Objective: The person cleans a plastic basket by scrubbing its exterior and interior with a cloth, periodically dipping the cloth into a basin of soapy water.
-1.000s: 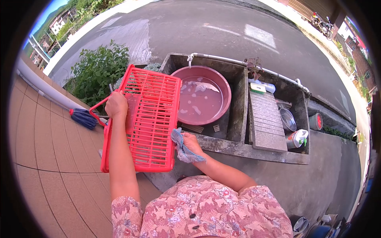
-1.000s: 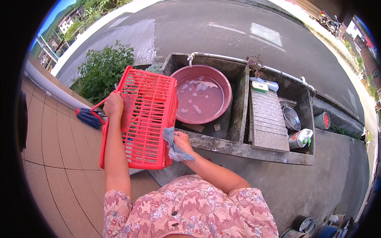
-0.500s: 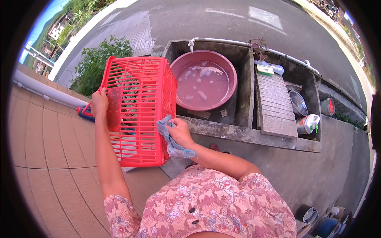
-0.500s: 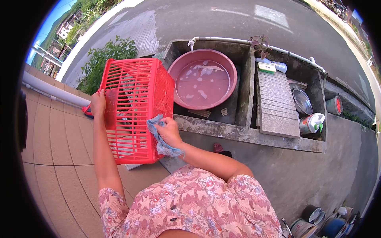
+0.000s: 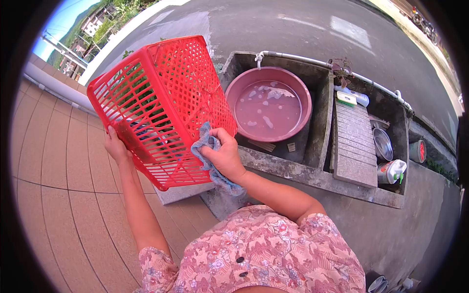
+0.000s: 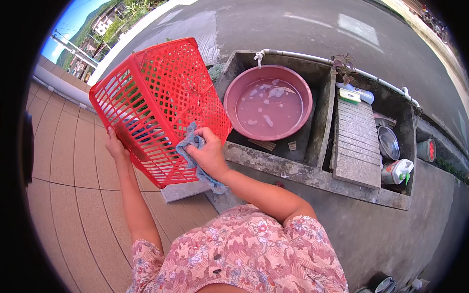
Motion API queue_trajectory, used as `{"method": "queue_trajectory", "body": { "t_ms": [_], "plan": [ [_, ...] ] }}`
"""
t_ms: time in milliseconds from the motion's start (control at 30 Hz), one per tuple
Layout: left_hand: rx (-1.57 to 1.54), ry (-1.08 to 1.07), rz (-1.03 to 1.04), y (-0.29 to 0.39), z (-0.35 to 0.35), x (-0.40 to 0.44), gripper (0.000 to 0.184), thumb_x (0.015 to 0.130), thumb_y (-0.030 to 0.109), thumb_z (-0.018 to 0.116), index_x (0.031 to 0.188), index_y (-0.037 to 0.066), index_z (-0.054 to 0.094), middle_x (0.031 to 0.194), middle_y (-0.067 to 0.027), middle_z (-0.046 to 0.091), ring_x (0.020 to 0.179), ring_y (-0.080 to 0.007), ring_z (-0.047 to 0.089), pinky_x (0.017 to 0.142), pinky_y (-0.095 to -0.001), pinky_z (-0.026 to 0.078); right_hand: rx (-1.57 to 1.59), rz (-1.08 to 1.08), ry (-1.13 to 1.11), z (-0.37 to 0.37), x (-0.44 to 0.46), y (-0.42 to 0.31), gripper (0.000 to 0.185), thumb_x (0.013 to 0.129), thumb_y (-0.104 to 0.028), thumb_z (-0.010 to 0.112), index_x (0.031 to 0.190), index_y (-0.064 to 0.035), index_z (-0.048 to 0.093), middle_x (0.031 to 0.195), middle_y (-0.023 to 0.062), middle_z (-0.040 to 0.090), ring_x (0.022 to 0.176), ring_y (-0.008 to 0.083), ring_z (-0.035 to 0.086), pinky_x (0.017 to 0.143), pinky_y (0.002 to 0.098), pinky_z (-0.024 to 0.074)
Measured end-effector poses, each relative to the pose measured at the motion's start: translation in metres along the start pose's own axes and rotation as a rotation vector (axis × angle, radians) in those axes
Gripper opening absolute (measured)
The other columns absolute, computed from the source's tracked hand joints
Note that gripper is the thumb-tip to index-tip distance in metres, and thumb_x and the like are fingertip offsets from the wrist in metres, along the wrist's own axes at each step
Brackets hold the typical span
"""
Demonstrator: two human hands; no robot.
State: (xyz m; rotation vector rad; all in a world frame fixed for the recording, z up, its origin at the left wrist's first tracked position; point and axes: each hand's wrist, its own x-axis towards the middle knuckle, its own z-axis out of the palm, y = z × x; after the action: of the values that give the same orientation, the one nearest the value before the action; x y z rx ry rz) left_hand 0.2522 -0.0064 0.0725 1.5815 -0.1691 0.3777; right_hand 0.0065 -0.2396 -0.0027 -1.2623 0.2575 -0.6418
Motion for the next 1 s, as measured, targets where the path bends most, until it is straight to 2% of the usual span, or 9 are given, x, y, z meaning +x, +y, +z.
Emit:
{"method": "queue_trajectory", "body": {
  "t_ms": [100,200,233,567,633,733,867,933,1000],
  "plan": [
    [-0.131,0.069,0.025,-0.007,0.007,-0.033,0.038,0.103,0.029,0.045,0.114,-0.005,0.058,0.104,-0.0115,0.066,0.087,-0.0196,0.065,0.075,-0.0315,0.054,-0.064,-0.009,0.021,-0.012,0.004,0.015,0.031,0.072,-0.01,0.074,0.098,0.0007,0.059,0.086,0.0084,0.064,0.082,0.0142,0.06,0.077,0.0298,0.0495],
    [-0.196,0.113,0.027,-0.01,0.017,-0.061,0.036,0.102,0.029,0.048,0.112,-0.003,0.059,0.1,-0.009,0.066,0.086,-0.0175,0.064,0.076,-0.031,0.053,-0.018,0.034,0.003,-0.022,0.008,0.03,0.029,0.073,-0.01,0.074,0.096,0.0007,0.06,0.084,0.0063,0.064,0.08,0.0116,0.059,0.075,0.0286,0.0498],
    [-0.221,0.12,0.04,-0.021,0.015,-0.063,0.037,0.102,0.03,0.048,0.112,-0.004,0.059,0.103,-0.0093,0.065,0.088,-0.0175,0.063,0.077,-0.031,0.052,-0.054,0.02,-0.019,-0.027,0.008,0.033,0.025,0.076,-0.005,0.071,0.098,-0.0006,0.061,0.086,0.0007,0.062,0.078,0.0075,0.057,0.073,0.025,0.0487],
    [-0.281,0.331,0.067,-0.051,0.031,-0.114,0.035,0.1,0.028,0.052,0.112,-0.004,0.058,0.105,-0.0093,0.062,0.091,-0.0169,0.06,0.08,-0.0318,0.049,0.046,0.18,-0.037,-0.057,0.019,0.071,0.021,0.077,-0.001,0.07,0.096,0.0001,0.061,0.086,0.0009,0.063,0.077,0.0068,0.057,0.071,0.0249,0.0492],
    [-0.266,0.317,0.068,-0.053,0.034,-0.126,0.039,0.1,0.031,0.052,0.115,-0.004,0.056,0.111,-0.0118,0.061,0.098,-0.0202,0.059,0.085,-0.0345,0.048,0.089,0.238,-0.038,-0.062,0.022,0.074,0.02,0.077,0.001,0.067,0.096,0.0008,0.062,0.085,0.0014,0.063,0.076,0.0069,0.057,0.069,0.0244,0.0491],
    [-0.32,0.288,0.062,-0.069,0.037,-0.145,0.038,0.1,0.03,0.052,0.117,-0.003,0.055,0.11,-0.0108,0.061,0.098,-0.0193,0.059,0.085,-0.0346,0.048,0.026,0.234,-0.055,-0.075,0.025,0.091,0.02,0.08,0.003,0.063,0.1,0.0011,0.061,0.091,0.0031,0.064,0.079,0.0074,0.06,0.071,0.0239,0.0509],
    [-0.345,0.165,0.118,-0.082,0.038,-0.174,0.036,0.1,0.029,0.051,0.119,-0.002,0.053,0.112,-0.0099,0.061,0.099,-0.0187,0.059,0.088,-0.0341,0.047,0.095,0.263,-0.024,-0.089,0.029,0.086,0.024,0.073,0.006,0.059,0.097,0.002,0.062,0.086,0.001,0.063,0.075,0.0074,0.057,0.068,0.0237,0.0488],
    [-0.333,0.146,0.124,-0.081,0.041,-0.193,0.037,0.101,0.028,0.049,0.121,-0.003,0.052,0.116,-0.0102,0.06,0.103,-0.0187,0.058,0.09,-0.0336,0.046,0.055,0.271,-0.033,-0.097,0.033,0.088,0.026,0.073,0.005,0.058,0.099,0.0024,0.062,0.088,0.0012,0.063,0.077,0.0081,0.057,0.071,0.0243,0.0487],
    [-0.191,0.14,0.111,-0.081,0.043,-0.214,0.04,0.101,0.029,0.048,0.123,-0.004,0.051,0.119,-0.0107,0.059,0.106,-0.0182,0.056,0.092,-0.0331,0.044,-0.094,0.159,0.038,-0.102,0.036,0.079,0.028,0.074,0.004,0.059,0.102,0.0025,0.063,0.087,0.0008,0.064,0.08,0.0087,0.057,0.075,0.0249,0.0481]
  ]
}}
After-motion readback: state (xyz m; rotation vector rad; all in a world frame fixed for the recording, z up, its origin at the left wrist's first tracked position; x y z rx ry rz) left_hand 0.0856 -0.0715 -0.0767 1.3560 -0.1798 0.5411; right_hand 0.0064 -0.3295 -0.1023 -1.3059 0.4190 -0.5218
